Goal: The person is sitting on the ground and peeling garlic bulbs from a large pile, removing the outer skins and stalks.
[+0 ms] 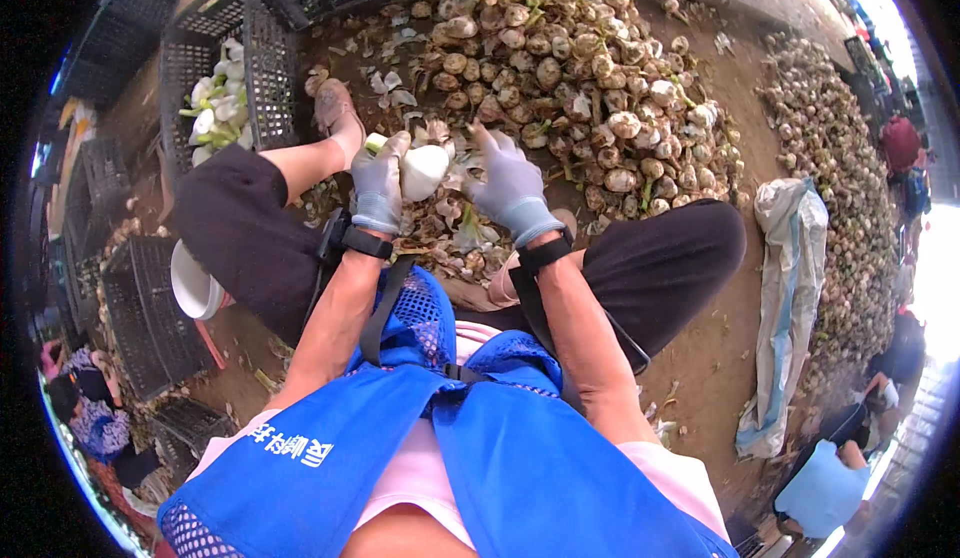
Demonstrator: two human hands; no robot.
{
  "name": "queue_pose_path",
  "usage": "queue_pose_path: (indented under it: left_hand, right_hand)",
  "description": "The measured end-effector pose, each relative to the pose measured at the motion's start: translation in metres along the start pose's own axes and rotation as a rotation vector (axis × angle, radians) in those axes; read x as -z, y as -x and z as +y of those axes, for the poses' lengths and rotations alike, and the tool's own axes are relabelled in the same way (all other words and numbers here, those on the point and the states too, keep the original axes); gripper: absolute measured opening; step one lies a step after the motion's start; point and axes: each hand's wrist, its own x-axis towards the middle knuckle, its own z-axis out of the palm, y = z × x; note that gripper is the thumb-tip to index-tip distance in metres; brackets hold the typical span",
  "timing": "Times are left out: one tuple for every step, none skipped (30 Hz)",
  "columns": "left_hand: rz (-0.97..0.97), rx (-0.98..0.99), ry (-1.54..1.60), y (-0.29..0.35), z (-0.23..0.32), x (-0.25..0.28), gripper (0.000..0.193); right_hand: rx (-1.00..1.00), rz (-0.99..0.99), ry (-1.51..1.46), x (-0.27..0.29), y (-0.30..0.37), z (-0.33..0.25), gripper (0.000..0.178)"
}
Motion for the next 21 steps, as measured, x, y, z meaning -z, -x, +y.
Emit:
queue_pose_path:
  left_hand:
    - [-0.131, -0.037, -0.055, 0.000, 0.001, 0.000, 0.008]
    - [-0.284, -0.055, -0.104, -0.003, 0.000, -0.001, 0.007]
    - [-0.390, -0.062, -0.062, -0.004, -0.003, 0.001, 0.005]
    - [-0.334, -0.047, -0.190, -0.008, -0.006, 0.005, 0.004]
    - [-0.241, 0.158, 0.097, -0.015, -0.009, 0.009, 0.008]
    - [-0.224, 0.344, 0.406, -0.021, -0.014, 0.014, 0.014]
    - [-0.271, 0.478, 0.521, -0.032, -0.017, 0.020, 0.021]
    - [-0.273, 0.501, 0.540, -0.038, -0.022, 0.026, 0.021]
    - [-0.203, 0.433, 0.490, -0.042, -0.026, 0.031, 0.024]
    - [-0.134, 0.364, 0.443, -0.046, -0.028, 0.036, 0.026]
    - [-0.155, 0.441, 0.538, -0.048, -0.027, 0.041, 0.026]
    - [-0.162, 0.590, 0.642, -0.050, -0.022, 0.043, 0.027]
    - [-0.196, 0.515, 0.632, -0.055, -0.009, 0.048, 0.027]
    - [-0.276, 0.517, 0.833, -0.061, 0.009, 0.054, 0.029]
    - [-0.354, 0.523, 1.035, -0.068, 0.030, 0.059, 0.032]
    - [-0.342, 0.489, 1.146, -0.074, 0.051, 0.063, 0.037]
    - [-0.440, 0.314, 1.214, -0.079, 0.072, 0.067, 0.043]
    - [-0.422, 0.075, 1.153, -0.083, 0.093, 0.073, 0.050]
    - [-0.234, 0.068, 1.170, -0.082, 0.101, 0.071, 0.055]
    - [-0.054, 0.004, 1.122, -0.080, 0.106, 0.070, 0.061]
    - [0.003, 0.052, 1.077, -0.078, 0.099, 0.060, 0.061]
  right_hand:
    - [0.051, -0.020, 0.102, 0.004, -0.002, -0.008, 0.047]
    - [0.143, -0.102, 0.236, 0.006, -0.002, -0.015, 0.038]
    - [0.014, -0.285, 0.284, 0.003, -0.001, -0.022, 0.035]
    - [-0.015, -0.370, 0.290, -0.003, 0.001, -0.027, 0.033]
    - [-0.057, -0.560, 0.324, -0.011, 0.008, -0.031, 0.031]
    - [-0.074, -0.741, 0.351, -0.022, 0.016, -0.035, 0.030]
    - [0.031, -0.872, 0.314, -0.032, 0.024, -0.036, 0.029]
    - [0.077, -1.125, 0.331, -0.042, 0.030, -0.034, 0.028]
    - [0.084, -1.032, 0.221, -0.050, 0.031, -0.029, 0.028]
    - [0.046, -1.051, 0.181, -0.056, 0.029, -0.020, 0.028]
    - [-0.028, -0.912, 0.165, -0.060, 0.023, -0.010, 0.029]
    - [-0.092, -0.733, 0.093, -0.062, 0.012, 0.002, 0.030]
    - [-0.095, -0.588, 0.027, -0.061, 0.001, 0.014, 0.030]
    - [-0.085, -0.411, -0.037, -0.060, -0.012, 0.025, 0.030]
    - [-0.169, -0.380, -0.078, -0.056, -0.024, 0.036, 0.029]
    - [-0.282, -0.481, -0.049, -0.054, -0.041, 0.044, 0.030]
    - [-0.309, -0.479, -0.005, -0.050, -0.056, 0.051, 0.031]
    - [-0.355, -0.489, 0.065, -0.046, -0.073, 0.055, 0.031]
    - [-0.312, -0.424, 0.068, -0.045, -0.093, 0.055, 0.033]
    - [-0.353, -0.406, 0.144, -0.044, -0.116, 0.054, 0.035]
    - [-0.278, -0.270, 0.146, -0.045, -0.141, 0.053, 0.036]
